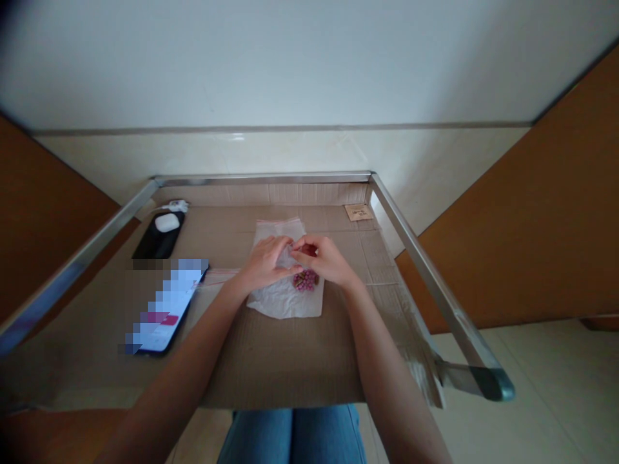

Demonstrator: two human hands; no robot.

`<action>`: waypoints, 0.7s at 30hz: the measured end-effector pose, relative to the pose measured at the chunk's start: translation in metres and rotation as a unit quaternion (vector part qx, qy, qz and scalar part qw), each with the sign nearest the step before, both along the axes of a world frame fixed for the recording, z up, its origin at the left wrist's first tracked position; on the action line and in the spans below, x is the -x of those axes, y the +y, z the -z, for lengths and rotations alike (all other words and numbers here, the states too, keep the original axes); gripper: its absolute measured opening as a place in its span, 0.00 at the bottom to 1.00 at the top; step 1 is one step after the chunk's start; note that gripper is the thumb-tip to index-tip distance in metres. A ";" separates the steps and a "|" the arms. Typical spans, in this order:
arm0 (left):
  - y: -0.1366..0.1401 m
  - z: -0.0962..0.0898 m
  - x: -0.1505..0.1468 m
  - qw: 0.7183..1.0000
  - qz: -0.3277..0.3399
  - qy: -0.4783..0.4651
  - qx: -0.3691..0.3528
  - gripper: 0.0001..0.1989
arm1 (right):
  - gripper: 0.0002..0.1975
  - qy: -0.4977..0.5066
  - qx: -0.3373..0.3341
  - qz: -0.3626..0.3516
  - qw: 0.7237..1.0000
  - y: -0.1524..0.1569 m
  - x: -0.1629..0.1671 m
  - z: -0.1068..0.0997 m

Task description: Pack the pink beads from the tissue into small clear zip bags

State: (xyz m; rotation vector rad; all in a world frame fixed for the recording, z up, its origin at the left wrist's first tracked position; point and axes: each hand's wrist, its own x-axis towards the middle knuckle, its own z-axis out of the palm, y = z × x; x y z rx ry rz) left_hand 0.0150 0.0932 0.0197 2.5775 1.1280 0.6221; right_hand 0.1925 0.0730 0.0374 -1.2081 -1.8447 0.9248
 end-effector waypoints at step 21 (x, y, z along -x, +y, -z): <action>0.000 -0.003 0.001 1.000 -0.002 -0.005 0.008 0.26 | 0.09 -0.245 0.066 0.002 0.967 0.001 -0.037 0.008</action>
